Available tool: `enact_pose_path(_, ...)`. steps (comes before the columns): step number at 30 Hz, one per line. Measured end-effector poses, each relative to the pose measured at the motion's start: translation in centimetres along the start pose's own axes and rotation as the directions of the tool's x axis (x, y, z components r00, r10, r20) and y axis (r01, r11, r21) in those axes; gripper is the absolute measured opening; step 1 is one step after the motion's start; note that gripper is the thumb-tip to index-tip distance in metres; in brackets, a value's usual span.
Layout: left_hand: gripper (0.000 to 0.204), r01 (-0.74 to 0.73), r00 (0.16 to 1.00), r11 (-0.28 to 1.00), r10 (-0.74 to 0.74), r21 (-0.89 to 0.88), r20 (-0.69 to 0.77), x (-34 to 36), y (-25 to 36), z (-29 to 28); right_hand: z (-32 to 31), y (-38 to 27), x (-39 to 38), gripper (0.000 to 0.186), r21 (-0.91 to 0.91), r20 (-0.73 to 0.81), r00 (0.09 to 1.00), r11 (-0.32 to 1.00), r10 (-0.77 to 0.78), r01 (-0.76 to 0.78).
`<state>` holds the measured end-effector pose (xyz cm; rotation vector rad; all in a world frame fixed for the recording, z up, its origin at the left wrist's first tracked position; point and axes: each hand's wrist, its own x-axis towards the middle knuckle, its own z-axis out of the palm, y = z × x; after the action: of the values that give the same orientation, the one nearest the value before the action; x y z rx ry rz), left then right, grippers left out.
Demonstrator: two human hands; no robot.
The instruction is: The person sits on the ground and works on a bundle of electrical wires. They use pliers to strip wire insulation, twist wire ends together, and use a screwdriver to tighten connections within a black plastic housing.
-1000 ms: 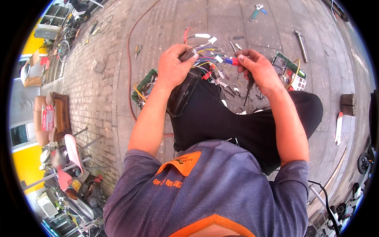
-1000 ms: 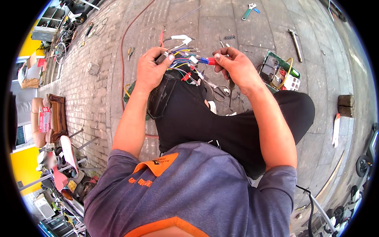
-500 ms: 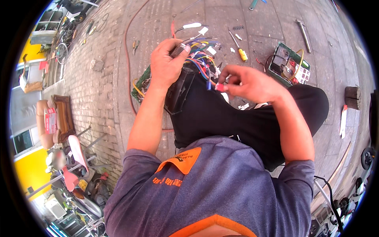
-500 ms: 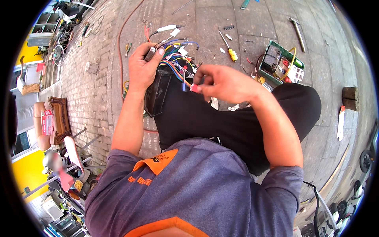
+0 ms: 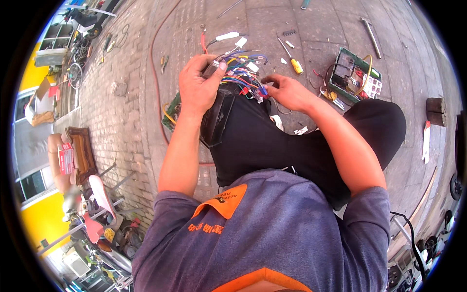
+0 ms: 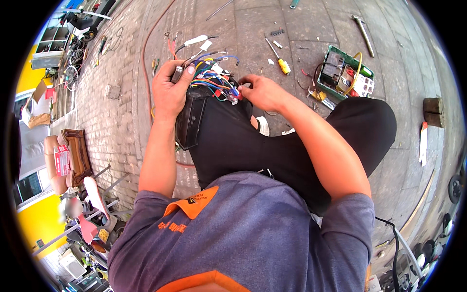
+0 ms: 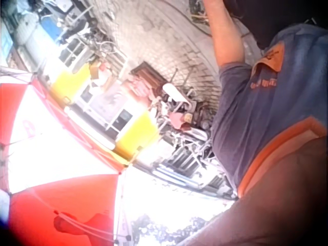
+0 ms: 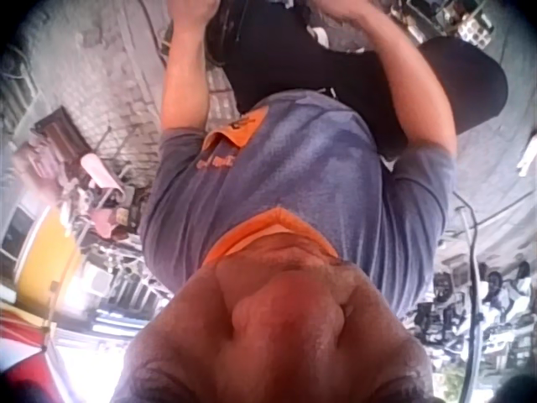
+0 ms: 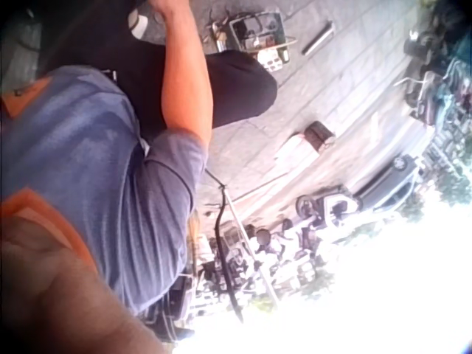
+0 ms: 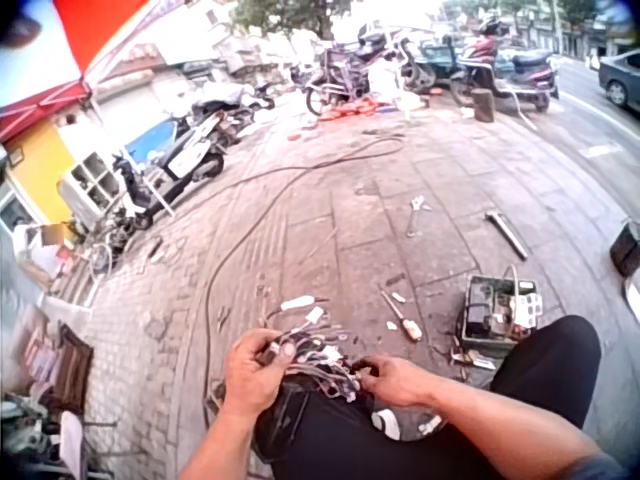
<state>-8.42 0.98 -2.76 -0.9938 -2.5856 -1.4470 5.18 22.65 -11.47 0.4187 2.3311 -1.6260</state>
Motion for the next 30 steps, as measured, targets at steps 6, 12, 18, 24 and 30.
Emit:
enact_pose_path(6,0.020,-0.039,0.999,0.998,0.038,-0.041,-0.039,-0.1,-0.7,0.2,-1.0,0.9,0.9,0.038,0.150,-0.044,0.999,0.989,0.024,-0.017)
enact_pose_path(12,0.017,-0.055,0.998,0.995,0.058,0.085,-0.038,-0.2,0.2,-0.3,-8.1,-2.8,-2.1,0.028,0.499,-0.383,0.922,0.828,-0.053,0.255)
enact_pose_path(18,0.015,-0.185,0.982,0.975,0.188,0.122,-0.007,0.1,1.4,-0.1,-7.6,-5.1,-4.9,0.028,0.776,-0.320,0.941,0.539,-0.110,0.327)
enact_pose_path(24,0.016,-0.132,0.991,0.984,0.131,0.118,0.014,0.0,2.0,-0.4,-6.9,-5.3,-5.7,0.034,0.840,-0.228,0.962,0.469,-0.151,0.273)
enact_pose_path(30,0.018,-0.146,0.989,0.976,0.147,0.162,0.006,0.0,2.1,-0.6,-6.9,-5.6,-6.2,0.033,0.843,-0.219,0.960,0.461,-0.175,0.277)
